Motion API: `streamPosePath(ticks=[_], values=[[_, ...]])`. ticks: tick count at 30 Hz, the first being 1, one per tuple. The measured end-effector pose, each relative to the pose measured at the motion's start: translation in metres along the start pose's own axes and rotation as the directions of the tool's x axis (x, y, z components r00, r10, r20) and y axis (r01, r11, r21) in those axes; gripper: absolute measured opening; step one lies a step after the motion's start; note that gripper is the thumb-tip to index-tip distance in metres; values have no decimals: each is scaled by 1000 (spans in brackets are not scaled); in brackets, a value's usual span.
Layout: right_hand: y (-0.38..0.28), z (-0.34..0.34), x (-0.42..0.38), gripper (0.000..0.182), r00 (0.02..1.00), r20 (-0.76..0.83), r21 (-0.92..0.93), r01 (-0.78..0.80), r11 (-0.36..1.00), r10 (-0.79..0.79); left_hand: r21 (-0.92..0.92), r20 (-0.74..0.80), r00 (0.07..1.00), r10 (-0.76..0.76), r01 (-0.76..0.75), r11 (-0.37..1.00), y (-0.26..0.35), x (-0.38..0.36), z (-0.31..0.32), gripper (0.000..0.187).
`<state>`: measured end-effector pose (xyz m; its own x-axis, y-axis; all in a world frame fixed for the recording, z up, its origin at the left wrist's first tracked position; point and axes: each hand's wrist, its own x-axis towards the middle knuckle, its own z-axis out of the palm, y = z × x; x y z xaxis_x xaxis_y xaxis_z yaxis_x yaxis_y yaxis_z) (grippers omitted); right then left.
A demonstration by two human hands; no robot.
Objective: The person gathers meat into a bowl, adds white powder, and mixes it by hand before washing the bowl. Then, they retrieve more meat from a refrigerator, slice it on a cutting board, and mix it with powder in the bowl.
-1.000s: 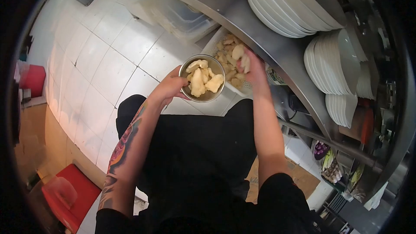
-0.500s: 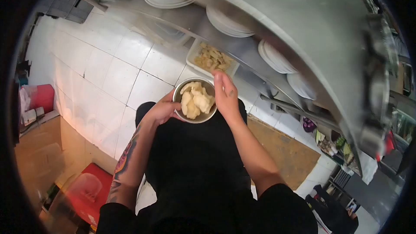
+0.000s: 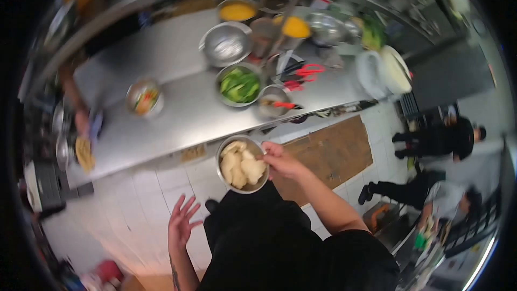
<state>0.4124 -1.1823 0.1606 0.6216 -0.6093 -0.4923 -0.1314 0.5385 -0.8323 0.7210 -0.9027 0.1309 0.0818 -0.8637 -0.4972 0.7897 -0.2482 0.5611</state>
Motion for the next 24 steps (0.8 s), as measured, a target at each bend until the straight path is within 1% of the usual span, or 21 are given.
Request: streamPosePath(ticks=[1,2,3,4,5,6,7,8,10,11,13,14,16,17,18,20,21,22,24], values=[[-23,-29,-15,12,997,-75,28,20,999,-18,48,-46,999,-9,11,999,-5,-1,-1,64],[-43,-62,-26,19,990,-115,87,92,992,-81,110,-103,994,-29,40,993,-11,-1,-5,63],[-83,-96,-42,22,965,-249,75,105,992,-84,172,-176,984,-40,71,982,-14,-3,4,63],[-109,-134,-51,18,937,-309,38,182,983,-161,208,-272,960,-69,129,970,-18,-1,10,62],[-138,-170,-60,12,915,-350,2,217,976,-202,234,-368,925,-90,186,954,-24,2,14,62],[-153,-218,-56,8,856,-457,-94,224,970,-242,248,-437,894,-97,224,943,-33,4,11,63],[-166,-262,-54,5,808,-515,-101,273,957,-285,255,-500,860,-97,253,933,-44,11,4,63],[-172,-313,-45,6,763,-565,-148,281,948,-314,266,-492,866,-90,248,932,-55,16,-2,63],[-175,-400,-23,6,674,-649,-142,348,927,-352,218,-644,760,-86,291,931,-78,20,-11,65],[-167,-445,-7,6,676,-649,-132,352,927,-349,226,-649,757,-79,290,930,-87,25,-6,65],[-149,-517,35,10,505,-801,-66,461,885,-322,253,-706,699,-114,399,881,-97,33,6,64],[-151,-531,56,10,516,-796,-51,465,884,-317,258,-715,692,-100,394,882,-98,36,16,64],[-156,-549,97,13,305,-936,42,594,804,-177,288,-674,719,-169,467,836,-95,38,41,62],[-148,-573,124,19,301,-933,65,677,733,-196,303,-657,733,-175,469,830,-92,38,50,59],[-155,-577,139,19,312,-931,76,676,733,-191,302,-665,728,-167,467,831,-88,37,59,59],[-166,-576,171,22,227,-974,156,732,663,-22,363,-637,757,-146,462,809,-82,34,68,58],[-167,-580,186,25,280,-960,236,759,607,24,360,-642,754,-140,457,813,-80,32,67,58],[-164,-584,192,25,291,-957,243,757,607,21,359,-643,756,-126,442,822,-79,28,64,58],[-164,-573,191,31,473,-877,331,719,612,-81,357,-647,755,-111,428,831,-75,14,48,58]])
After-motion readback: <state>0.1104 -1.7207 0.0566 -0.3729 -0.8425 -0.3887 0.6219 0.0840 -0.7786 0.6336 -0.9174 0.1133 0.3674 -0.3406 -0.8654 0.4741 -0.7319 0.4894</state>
